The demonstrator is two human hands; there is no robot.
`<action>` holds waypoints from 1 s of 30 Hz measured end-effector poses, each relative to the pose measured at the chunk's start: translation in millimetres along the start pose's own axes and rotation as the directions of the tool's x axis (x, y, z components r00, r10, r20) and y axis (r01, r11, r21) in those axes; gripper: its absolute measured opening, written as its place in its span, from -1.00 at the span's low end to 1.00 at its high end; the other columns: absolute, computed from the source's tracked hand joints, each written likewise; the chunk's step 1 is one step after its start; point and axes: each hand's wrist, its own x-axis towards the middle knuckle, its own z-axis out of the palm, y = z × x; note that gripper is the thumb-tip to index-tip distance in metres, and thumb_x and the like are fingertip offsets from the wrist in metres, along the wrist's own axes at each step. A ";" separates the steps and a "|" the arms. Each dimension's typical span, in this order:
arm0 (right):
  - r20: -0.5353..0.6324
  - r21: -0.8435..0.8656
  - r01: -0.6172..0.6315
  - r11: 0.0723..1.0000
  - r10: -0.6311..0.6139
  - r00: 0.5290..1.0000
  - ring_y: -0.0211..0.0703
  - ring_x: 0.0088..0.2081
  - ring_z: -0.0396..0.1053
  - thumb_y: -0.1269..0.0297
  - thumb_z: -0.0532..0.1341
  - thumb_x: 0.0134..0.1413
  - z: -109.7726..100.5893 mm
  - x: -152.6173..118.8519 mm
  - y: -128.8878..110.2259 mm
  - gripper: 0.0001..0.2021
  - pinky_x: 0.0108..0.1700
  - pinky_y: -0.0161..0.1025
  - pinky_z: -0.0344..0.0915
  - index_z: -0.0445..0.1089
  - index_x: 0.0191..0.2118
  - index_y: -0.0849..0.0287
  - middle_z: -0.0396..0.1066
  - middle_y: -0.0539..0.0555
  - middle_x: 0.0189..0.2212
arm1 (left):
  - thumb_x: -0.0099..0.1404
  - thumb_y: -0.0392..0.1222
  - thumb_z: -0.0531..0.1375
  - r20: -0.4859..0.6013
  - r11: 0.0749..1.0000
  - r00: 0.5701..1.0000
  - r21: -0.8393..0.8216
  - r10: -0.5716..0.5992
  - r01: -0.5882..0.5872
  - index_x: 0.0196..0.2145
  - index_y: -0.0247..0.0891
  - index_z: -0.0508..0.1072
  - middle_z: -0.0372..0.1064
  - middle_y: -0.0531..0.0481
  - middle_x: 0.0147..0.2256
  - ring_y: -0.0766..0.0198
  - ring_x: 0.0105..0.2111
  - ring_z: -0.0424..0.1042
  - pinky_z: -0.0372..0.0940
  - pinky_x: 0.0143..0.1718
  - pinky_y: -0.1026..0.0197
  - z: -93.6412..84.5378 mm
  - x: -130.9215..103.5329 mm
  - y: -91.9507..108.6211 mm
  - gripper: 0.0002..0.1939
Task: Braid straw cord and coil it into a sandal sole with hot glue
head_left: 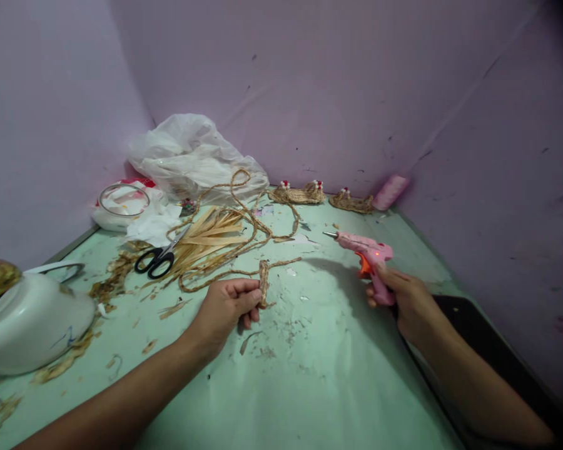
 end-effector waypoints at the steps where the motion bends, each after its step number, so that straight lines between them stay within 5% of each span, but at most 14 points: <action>1: -0.044 -0.073 0.005 0.997 -0.008 0.999 -0.25 -0.65 0.25 0.02 0.21 -0.11 -1.6 9.8 -2.2 -0.71 -0.61 -0.28 0.23 0.39 -0.52 0.19 0.36 0.03 -0.64 | -0.09 -0.06 0.29 0.004 1.000 1.000 -0.004 0.002 -0.002 -0.42 -0.38 0.45 0.30 0.09 -0.71 0.47 -0.72 0.18 0.06 -0.71 0.41 -0.1 0.2 0.2 -0.67; 4: -0.112 -0.214 0.007 0.977 -0.032 0.993 -0.21 -0.66 0.22 0.09 0.26 -0.17 -5.8 25.0 -11.2 -0.74 -0.64 -0.27 0.18 0.37 -0.64 0.17 0.28 0.00 -0.73 | -0.08 -0.05 0.28 0.015 1.000 1.000 0.002 0.007 -0.007 -0.46 -0.38 0.43 0.31 0.08 -0.71 0.46 -0.73 0.19 0.06 -0.72 0.41 -0.1 0.9 0.7 -0.69; 7: -0.126 -0.362 0.083 0.928 -0.137 0.982 -0.18 -0.63 0.21 0.18 0.37 -0.29 -2.1 9.4 -23.8 -0.80 -0.64 -0.29 0.04 0.41 -0.64 0.15 0.26 0.01 -0.74 | -0.07 -0.03 0.28 0.009 1.000 1.000 0.003 0.000 0.000 -0.47 -0.37 0.41 0.32 0.07 -0.71 0.46 -0.74 0.18 0.05 -0.72 0.41 0.3 1.7 1.6 -0.68; 9: -0.082 -0.572 0.345 0.744 -0.470 0.879 -0.10 -0.51 0.31 0.20 0.34 -0.20 10.4 -15.2 -30.7 -0.87 -0.56 -0.26 0.11 0.46 -0.51 0.12 0.40 0.07 -0.56 | -0.07 -0.03 0.27 0.006 1.000 1.000 0.000 -0.010 0.010 -0.47 -0.37 0.40 0.32 0.07 -0.72 0.47 -0.74 0.17 0.05 -0.72 0.41 0.9 1.7 2.2 -0.68; 11: 0.120 -0.495 0.601 0.627 -0.636 0.762 -0.14 -0.47 0.36 0.25 0.27 -0.08 30.3 -42.3 -32.8 -0.93 -0.45 -0.24 0.21 0.43 -0.50 0.09 0.43 0.03 -0.53 | -0.08 -0.03 0.28 0.007 1.000 1.000 -0.002 -0.019 0.019 -0.48 -0.37 0.40 0.31 0.07 -0.72 0.47 -0.75 0.17 0.04 -0.73 0.41 1.9 1.0 2.8 -0.69; 14: 0.350 -0.302 0.725 0.620 -0.635 0.689 -0.23 -0.51 0.38 0.33 0.26 -0.01 60.8 -70.6 -25.9 -0.96 -0.41 -0.26 0.27 0.40 -0.43 0.11 0.43 -0.05 -0.55 | -0.09 -0.04 0.27 0.012 1.000 1.000 -0.005 -0.026 0.026 -0.50 -0.37 0.41 0.32 0.07 -0.72 0.47 -0.75 0.18 0.03 -0.74 0.41 3.8 -1.2 3.6 -0.70; 19: 0.353 -0.323 0.852 0.412 -0.782 0.513 -0.22 -0.49 0.37 0.42 0.25 0.02 80.5 -76.9 -10.2 -0.92 -0.27 -0.14 0.21 0.34 -0.42 0.13 0.44 -0.04 -0.55 | -0.08 -0.06 0.26 0.023 0.999 0.999 0.017 -0.041 0.041 -0.48 -0.38 0.43 0.30 0.08 -0.74 0.48 -0.78 0.14 0.02 -0.73 0.40 6.4 -4.9 3.6 -0.70; 24: 0.346 -0.368 0.859 0.355 -0.806 0.481 -0.22 -0.49 0.39 0.44 0.24 0.04 82.2 -73.9 -7.3 -0.90 -0.22 -0.11 0.15 0.33 -0.40 0.10 0.46 -0.05 -0.55 | -0.06 -0.07 0.25 0.026 0.998 0.999 0.039 -0.043 0.042 -0.45 -0.38 0.43 0.31 0.08 -0.74 0.48 -0.78 0.14 0.00 -0.73 0.40 7.1 -6.1 2.3 -0.71; 30: 0.321 -0.371 0.842 0.393 -0.796 0.513 -0.22 -0.49 0.38 0.42 0.25 0.03 86.0 -72.3 -5.3 -0.90 -0.24 -0.13 0.14 0.33 -0.42 0.12 0.45 -0.05 -0.55 | -0.07 -0.09 0.24 0.021 0.997 0.998 0.063 -0.051 0.050 -0.45 -0.38 0.42 0.31 0.09 -0.74 0.47 -0.78 0.13 -0.01 -0.75 0.40 8.9 -8.6 4.4 -0.72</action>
